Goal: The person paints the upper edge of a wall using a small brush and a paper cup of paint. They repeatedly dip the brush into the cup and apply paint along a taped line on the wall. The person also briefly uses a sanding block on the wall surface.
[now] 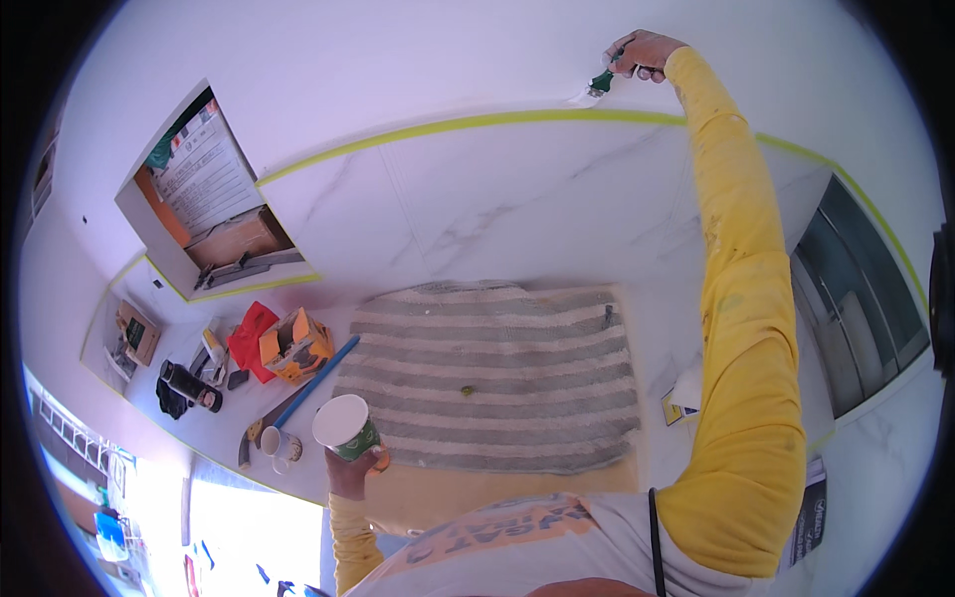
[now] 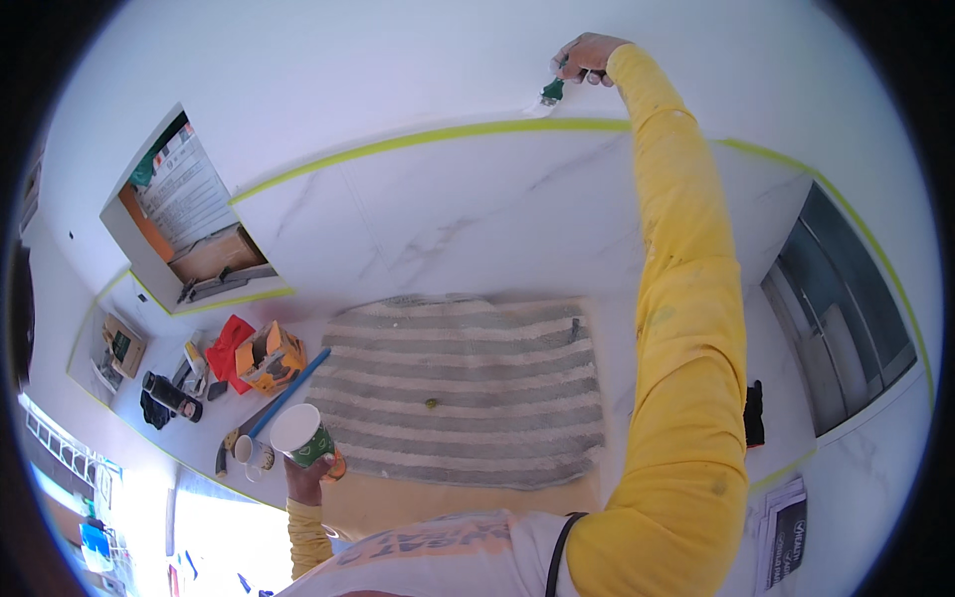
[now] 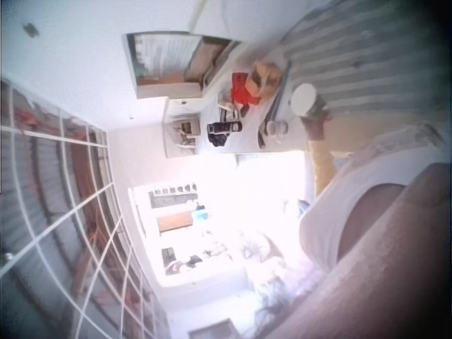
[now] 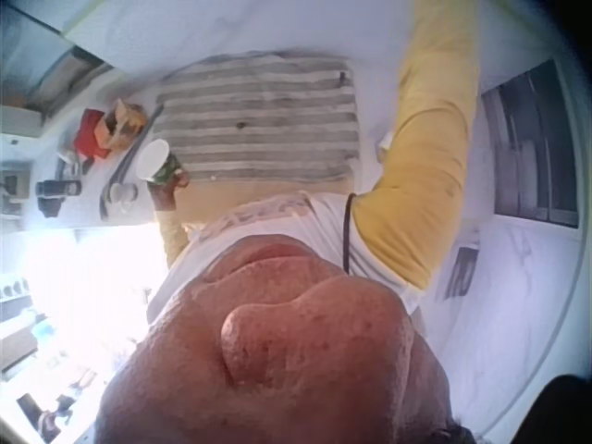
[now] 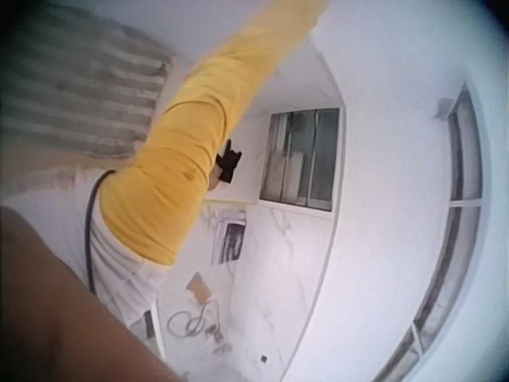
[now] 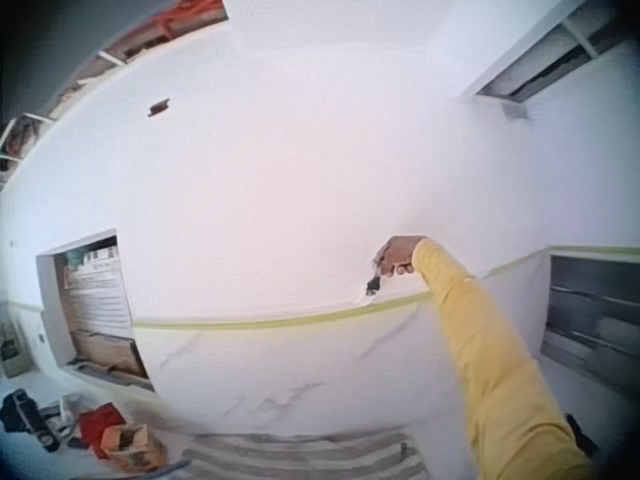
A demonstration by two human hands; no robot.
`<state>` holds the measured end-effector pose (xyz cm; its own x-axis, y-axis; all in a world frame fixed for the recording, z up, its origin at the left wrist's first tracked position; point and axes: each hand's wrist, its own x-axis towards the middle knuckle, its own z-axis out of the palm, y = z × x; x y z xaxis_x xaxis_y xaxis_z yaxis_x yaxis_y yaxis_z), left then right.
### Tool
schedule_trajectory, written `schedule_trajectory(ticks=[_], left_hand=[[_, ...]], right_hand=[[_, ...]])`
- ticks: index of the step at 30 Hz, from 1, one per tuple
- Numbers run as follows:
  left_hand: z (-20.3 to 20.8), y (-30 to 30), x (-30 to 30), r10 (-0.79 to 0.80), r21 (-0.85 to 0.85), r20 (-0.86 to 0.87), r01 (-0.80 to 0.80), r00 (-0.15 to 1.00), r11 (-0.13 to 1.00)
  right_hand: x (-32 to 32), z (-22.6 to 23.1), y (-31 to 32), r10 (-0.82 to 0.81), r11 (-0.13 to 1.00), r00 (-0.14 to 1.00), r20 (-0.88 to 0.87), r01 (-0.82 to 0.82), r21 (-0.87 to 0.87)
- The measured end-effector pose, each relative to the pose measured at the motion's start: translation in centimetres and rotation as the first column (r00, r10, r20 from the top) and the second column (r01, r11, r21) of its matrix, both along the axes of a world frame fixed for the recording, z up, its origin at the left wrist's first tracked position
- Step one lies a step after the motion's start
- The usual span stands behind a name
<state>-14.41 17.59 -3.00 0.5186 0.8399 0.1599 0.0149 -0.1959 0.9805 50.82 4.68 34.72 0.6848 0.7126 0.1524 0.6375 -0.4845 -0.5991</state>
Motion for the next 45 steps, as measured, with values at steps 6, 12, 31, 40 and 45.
schedule_trajectory(ticks=[6, 12, 31, 40, 45], left_hand=[[0.3, -0.3, 1.5, -0.019, 0.004, -0.057, 0.019, 0.998, 1.000], [-0.6, -0.3, 2.3, -0.020, -0.014, -0.079, 0.019, 0.997, 1.000], [0.2, -1.8, 2.6, 0.006, 0.025, 0.011, -0.006, 1.000, 1.000], [-1.2, -2.0, -0.5, 0.096, -0.042, 0.046, -0.094, 0.994, 0.995], [-0.4, -2.1, 0.1, 0.045, -0.016, 0.005, -0.045, 0.999, 0.999]], right_hand=[[4.6, -1.0, -8.3, -0.190, 0.980, 0.981, 0.031, 0.188, 0.061], [10.7, -2.7, -15.4, -0.345, 0.932, 0.934, 0.089, 0.330, 0.152], [-1.6, -12.4, -0.7, 0.289, 0.637, 0.957, -0.026, -0.172, 0.752], [9.6, -15.2, -11.4, -0.656, 0.398, 0.747, 0.109, 0.219, 0.891], [-2.8, -16.2, 4.9, -0.546, 0.669, 0.748, 0.376, 0.120, 0.733]])
